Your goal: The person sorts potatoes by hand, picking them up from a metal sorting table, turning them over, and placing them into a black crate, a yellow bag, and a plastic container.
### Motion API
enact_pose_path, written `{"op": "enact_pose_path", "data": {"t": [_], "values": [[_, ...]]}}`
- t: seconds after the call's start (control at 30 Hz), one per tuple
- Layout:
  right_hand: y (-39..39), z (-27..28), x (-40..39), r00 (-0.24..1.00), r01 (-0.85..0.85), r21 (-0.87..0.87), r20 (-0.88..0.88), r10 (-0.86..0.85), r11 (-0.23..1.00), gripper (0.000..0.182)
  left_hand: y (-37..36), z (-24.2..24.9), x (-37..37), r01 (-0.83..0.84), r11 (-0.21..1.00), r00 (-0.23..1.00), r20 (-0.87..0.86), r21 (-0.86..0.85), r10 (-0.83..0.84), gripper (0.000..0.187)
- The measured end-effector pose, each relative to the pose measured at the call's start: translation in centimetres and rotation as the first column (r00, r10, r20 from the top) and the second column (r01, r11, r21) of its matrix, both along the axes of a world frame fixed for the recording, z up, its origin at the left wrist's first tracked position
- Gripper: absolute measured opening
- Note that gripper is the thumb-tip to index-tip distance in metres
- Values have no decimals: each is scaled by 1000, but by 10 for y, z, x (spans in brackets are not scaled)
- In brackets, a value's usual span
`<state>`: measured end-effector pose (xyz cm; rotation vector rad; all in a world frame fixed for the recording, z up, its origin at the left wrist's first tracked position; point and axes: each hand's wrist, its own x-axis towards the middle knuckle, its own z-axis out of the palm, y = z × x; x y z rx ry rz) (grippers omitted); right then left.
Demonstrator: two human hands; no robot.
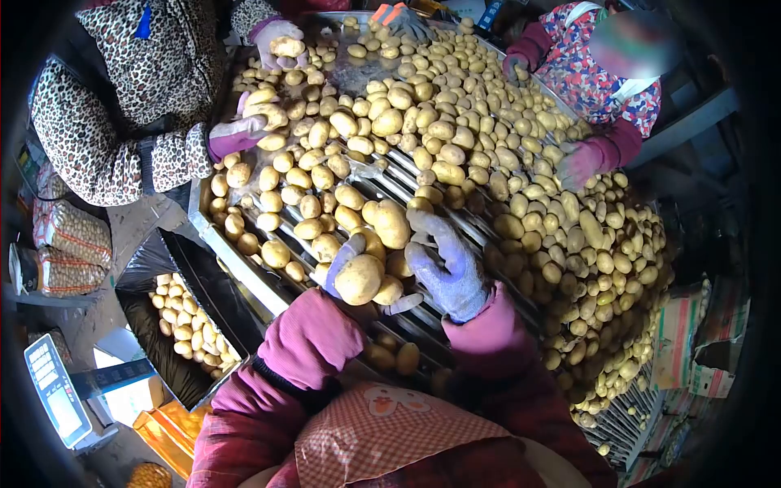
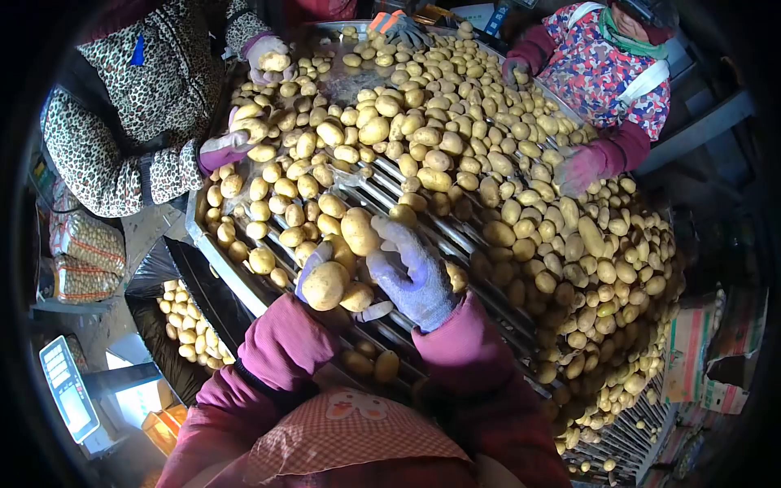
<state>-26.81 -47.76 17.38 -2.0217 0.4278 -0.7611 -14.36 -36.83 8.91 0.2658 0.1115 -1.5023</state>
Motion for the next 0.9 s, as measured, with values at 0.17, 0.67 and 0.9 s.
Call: {"op": "enact_pose_path", "data": {"t": [0.17, 0.67, 0.9], "values": [[-21, -3, 7, 993, 10, 72, -121, -1, 997, 34, 0, 42, -9, -52, 995, 990, 138, 83, 41, 45], [-35, -56, -6, 967, 26, 721, 158, -200, 693, 35, 117, 14, -12, -142, 979, 968, 229, 145, 107, 34], [-1, -5, -18, 999, 33, 427, -16, -29, 904, 37, 108, 9, -11, -160, 983, 958, 255, 93, 131, 30]]}}
